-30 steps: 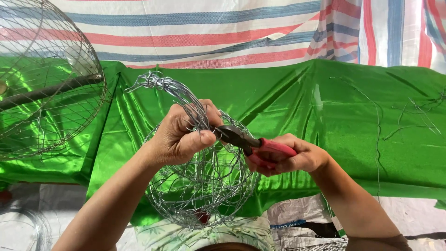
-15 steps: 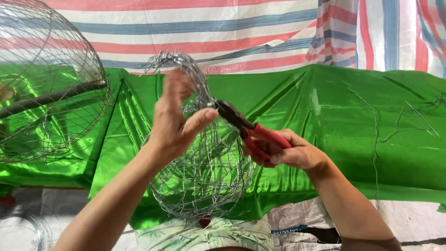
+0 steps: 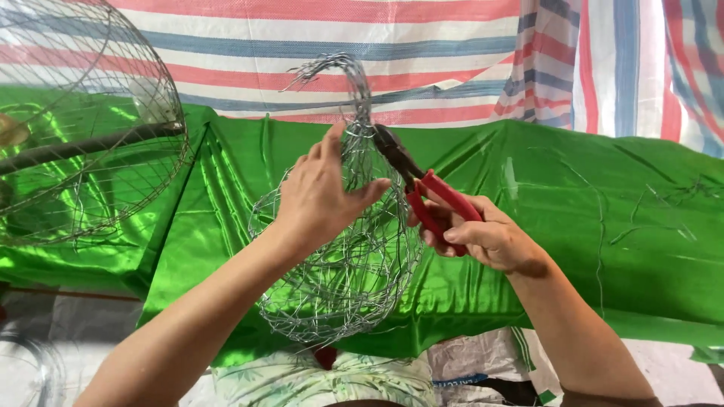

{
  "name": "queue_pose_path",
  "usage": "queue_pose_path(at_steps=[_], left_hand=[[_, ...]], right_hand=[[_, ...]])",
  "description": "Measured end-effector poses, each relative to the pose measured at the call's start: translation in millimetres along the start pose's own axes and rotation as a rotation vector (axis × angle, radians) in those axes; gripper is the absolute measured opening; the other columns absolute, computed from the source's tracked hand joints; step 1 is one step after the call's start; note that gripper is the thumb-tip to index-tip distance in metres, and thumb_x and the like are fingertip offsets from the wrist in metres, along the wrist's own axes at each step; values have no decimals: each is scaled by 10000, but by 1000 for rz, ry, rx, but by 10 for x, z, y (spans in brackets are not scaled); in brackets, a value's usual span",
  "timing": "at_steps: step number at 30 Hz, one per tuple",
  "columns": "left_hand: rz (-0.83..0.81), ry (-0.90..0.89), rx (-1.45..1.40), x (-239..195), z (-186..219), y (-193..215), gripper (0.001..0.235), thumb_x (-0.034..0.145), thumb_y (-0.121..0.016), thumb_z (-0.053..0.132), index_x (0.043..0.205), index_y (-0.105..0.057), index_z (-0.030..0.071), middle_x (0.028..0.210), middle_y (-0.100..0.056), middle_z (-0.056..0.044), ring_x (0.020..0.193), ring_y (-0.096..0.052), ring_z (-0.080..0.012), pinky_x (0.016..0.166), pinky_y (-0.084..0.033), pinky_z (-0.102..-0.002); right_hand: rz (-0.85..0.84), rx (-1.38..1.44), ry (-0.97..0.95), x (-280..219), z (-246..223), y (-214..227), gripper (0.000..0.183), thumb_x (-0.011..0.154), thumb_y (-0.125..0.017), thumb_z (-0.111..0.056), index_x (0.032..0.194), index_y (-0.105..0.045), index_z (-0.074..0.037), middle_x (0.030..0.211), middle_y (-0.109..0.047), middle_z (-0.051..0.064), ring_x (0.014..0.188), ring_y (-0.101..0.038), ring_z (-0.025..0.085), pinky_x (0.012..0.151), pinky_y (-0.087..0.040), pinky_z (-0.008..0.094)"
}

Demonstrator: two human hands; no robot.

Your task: Shaping and assembling a decorative bird figure from metal wire using hands and pliers.

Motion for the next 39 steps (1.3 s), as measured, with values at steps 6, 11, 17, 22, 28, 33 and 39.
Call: queue_pose_path(at_steps=[6,11,17,22,28,33,39], left_hand=[[-131,136,-76,-92,306,287,946,874,-709,647,1437,-397,-46,1231,-638,-319,1175,-636,-472,983,-511,-589],[-48,109,-100,63,241,151,778,884,-744,592,1273,-447,-13,1105,-673,-285,1061,-693,-466,900,-558,-592],[51,51,-385,-51,271,171,689,926,-694,321,1379,-302,-19,1118,-653,-345,1043,-685,-520,915,-533,-650],[20,-2,-561,-157,220,200,748,905,-631,168,1484,-180,26,1340,-511,-439,1250,-530,-604,1037,-412,-747],[-28,-116,-578,-258,175,231,562,863,-594,228,1368,-435,40,1088,-700,-286,925,-725,-419,847,-552,-632],[-166,-224,-712,-420,269,295,434,789,-595,122,1213,-598,30,979,-726,-248,842,-700,-366,728,-599,-534],[-220,-280,-832,-524,312,412,476,787,-626,50,1261,-606,13,1062,-715,-244,980,-677,-368,875,-561,-555]], right_hand=[[128,-101,65,-67,-96,50,784,720,-640,-57,1485,-492,24,1019,-645,301,814,-646,354,530,-492,329],[183,-196,37,-215,-197,105,772,713,-626,-40,1471,-504,43,1045,-629,275,823,-656,344,512,-478,330],[182,-256,65,-214,-396,-94,603,732,-632,-2,1316,-589,138,848,-634,307,695,-600,318,492,-455,343],[120,-292,107,-170,-382,-215,539,761,-640,-13,1277,-602,139,766,-647,289,610,-564,248,493,-441,327],[-15,-111,112,-91,-99,-194,680,773,-659,-75,1413,-528,115,740,-576,263,604,-457,239,501,-374,317],[-247,27,200,-90,-38,-269,652,837,-627,-42,1467,-500,70,965,-616,332,635,-506,233,506,-404,276],[-267,-45,193,-132,-32,-189,665,842,-630,-78,1449,-473,143,893,-613,319,590,-486,230,480,-379,300]])
Point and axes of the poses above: each hand's wrist, its own x-axis towards the middle knuckle, its own y-axis out of the back of the hand, z = x × y, the point moved 10 cm from there along x, towards the middle knuckle
